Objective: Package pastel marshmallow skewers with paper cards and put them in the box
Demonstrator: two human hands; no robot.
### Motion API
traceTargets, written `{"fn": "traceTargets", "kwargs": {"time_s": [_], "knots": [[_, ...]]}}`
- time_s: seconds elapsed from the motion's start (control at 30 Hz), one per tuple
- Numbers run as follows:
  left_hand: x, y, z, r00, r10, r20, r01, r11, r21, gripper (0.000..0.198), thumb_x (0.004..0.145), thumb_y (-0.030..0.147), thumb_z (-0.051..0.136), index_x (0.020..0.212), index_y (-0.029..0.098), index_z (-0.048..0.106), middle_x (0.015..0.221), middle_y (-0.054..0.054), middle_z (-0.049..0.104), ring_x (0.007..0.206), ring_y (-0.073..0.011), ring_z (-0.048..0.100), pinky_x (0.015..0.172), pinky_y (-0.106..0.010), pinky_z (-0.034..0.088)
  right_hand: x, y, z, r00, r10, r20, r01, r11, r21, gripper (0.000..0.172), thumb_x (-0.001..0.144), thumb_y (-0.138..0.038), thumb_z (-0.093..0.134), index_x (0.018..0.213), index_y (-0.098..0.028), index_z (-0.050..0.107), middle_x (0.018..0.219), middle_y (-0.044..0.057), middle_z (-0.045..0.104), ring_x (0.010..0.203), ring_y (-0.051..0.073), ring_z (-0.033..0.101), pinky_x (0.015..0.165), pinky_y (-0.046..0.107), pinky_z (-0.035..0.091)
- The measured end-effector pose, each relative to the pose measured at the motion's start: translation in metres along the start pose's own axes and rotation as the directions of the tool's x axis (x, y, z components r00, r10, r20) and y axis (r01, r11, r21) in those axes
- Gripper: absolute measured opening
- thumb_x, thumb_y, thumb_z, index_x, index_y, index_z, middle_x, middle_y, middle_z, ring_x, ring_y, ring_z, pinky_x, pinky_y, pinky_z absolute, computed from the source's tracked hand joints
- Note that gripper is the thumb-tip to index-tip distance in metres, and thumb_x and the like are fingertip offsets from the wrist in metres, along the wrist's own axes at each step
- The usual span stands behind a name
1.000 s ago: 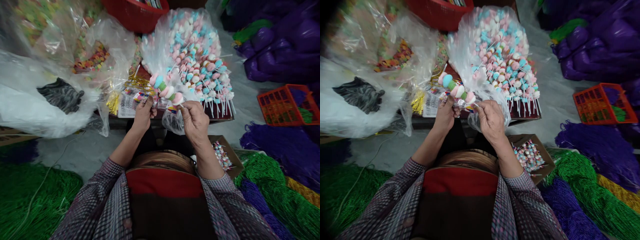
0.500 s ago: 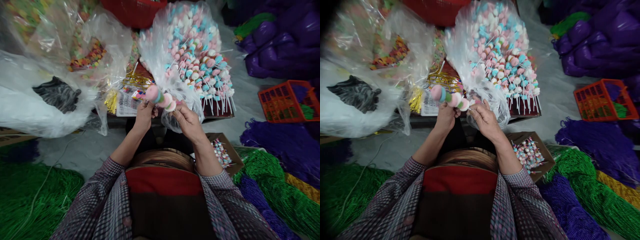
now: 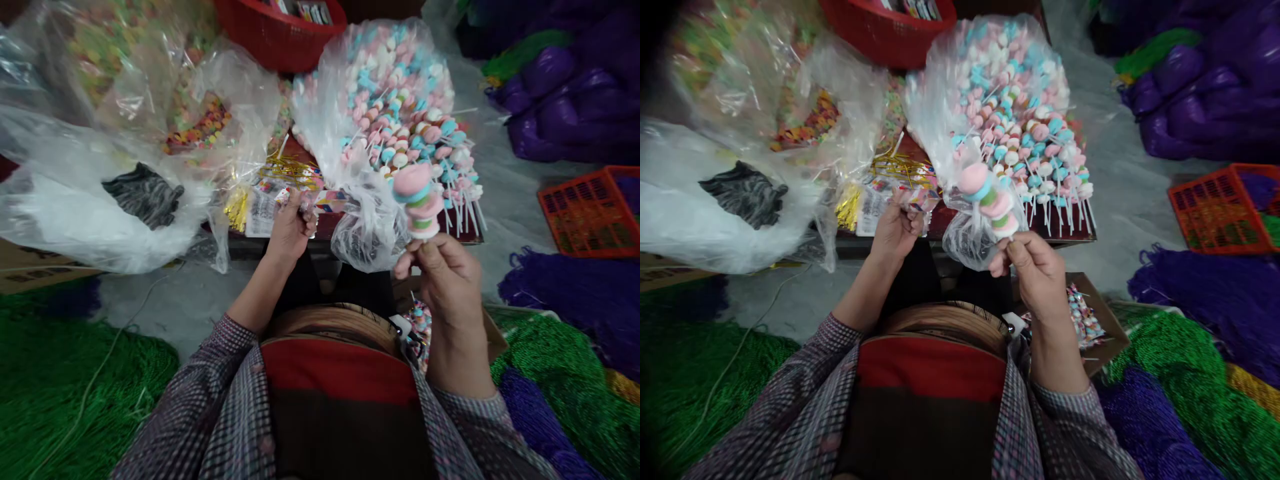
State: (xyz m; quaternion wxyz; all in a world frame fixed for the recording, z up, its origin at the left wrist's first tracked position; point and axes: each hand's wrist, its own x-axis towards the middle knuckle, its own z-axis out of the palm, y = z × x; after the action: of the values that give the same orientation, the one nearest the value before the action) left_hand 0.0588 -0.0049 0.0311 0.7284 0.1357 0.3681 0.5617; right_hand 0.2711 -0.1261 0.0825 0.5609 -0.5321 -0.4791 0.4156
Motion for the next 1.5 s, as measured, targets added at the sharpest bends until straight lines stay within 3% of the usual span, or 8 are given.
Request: {"fn": "traceTargets", "kwargs": {"time_s": [0.2,0.5,0.8,1.03,1.13,1.3,1.5], "knots": [[-0.003,-0.004,0.006,1.0,0.005,0.012,-0.004,1.0,-0.013,0.042,0.091,0.044,0.073,0.065,0.019,0.05,0.046,0.009,0.048,0.035,-0.0019,0.043,0.033,-0.015,0.027,-0.013,0.005,-0.004,0.999,0.013,0.051,-0.003,0.98,-0.199,0.025,0.096,-0.047,0.066,0.09,-0.024,0.072,0.058,-0.005,0.067,0.047,0.008,0.058,0.049,0.021,0.048],[-0.005,-0.005,0.006,1.0,0.023,0.008,-0.024,1.0,0.019,0.039,0.092,0.042,0.073,0.067,0.019,0.053,0.047,0.008,0.048,0.036,-0.0023,0.043,0.034,-0.016,0.028,-0.011,0.003,-0.011,0.993,-0.087,0.081,0.115,0.866,-0.487,0.022,0.098,-0.04,0.062,0.093,-0.021,0.074,0.056,-0.004,0.065,0.047,0.008,0.057,0.052,0.021,0.047],[-0.001,-0.006,0.004,0.998,0.068,0.005,-0.068,0.995,0.073,0.043,0.086,0.043,0.079,0.066,0.021,0.048,0.048,0.009,0.047,0.037,-0.0027,0.043,0.034,-0.017,0.027,-0.012,-0.005,-0.021,0.993,0.048,0.11,0.011,0.876,-0.482,0.022,0.097,-0.04,0.063,0.088,-0.023,0.075,0.052,-0.006,0.059,0.046,0.007,0.049,0.048,0.021,0.039],[-0.002,-0.004,0.003,0.996,0.094,0.014,-0.095,0.987,0.127,0.04,0.089,0.039,0.076,0.066,0.02,0.05,0.048,0.008,0.051,0.037,-0.003,0.044,0.033,-0.016,0.027,-0.012,-0.009,-0.027,0.992,0.063,0.105,0.003,0.844,-0.536,0.025,0.096,-0.043,0.064,0.09,-0.022,0.077,0.05,-0.006,0.057,0.045,0.008,0.049,0.047,0.021,0.038],[-0.003,-0.001,0.006,0.995,0.103,-0.013,-0.1,0.983,0.154,0.042,0.086,0.042,0.079,0.066,0.02,0.05,0.047,0.009,0.05,0.036,-0.0026,0.044,0.032,-0.016,0.027,-0.011,-0.009,-0.027,0.998,0.016,0.065,0.023,0.828,-0.56,0.022,0.094,-0.041,0.067,0.091,-0.022,0.078,0.053,-0.005,0.06,0.047,0.008,0.051,0.049,0.022,0.04],[-0.003,-0.001,0.009,0.993,0.115,-0.02,-0.109,0.976,0.189,0.046,0.08,0.046,0.084,0.065,0.021,0.048,0.046,0.01,0.048,0.035,-0.0019,0.043,0.033,-0.016,0.027,-0.009,-0.006,-0.024,1.0,0.002,0.021,0.008,0.888,-0.46,0.024,0.09,-0.045,0.072,0.096,-0.023,0.08,0.06,-0.003,0.067,0.05,0.009,0.055,0.049,0.024,0.044],[-0.003,0.0,0.009,0.989,0.147,-0.015,-0.141,0.971,0.194,0.044,0.081,0.041,0.084,0.064,0.02,0.049,0.048,0.01,0.05,0.036,-0.0028,0.044,0.035,-0.017,0.029,-0.007,-0.002,-0.024,0.998,0.016,0.061,0.011,0.913,-0.409,0.028,0.09,-0.05,0.072,0.093,-0.024,0.08,0.053,-0.005,0.061,0.047,0.008,0.053,0.048,0.023,0.043]]}}
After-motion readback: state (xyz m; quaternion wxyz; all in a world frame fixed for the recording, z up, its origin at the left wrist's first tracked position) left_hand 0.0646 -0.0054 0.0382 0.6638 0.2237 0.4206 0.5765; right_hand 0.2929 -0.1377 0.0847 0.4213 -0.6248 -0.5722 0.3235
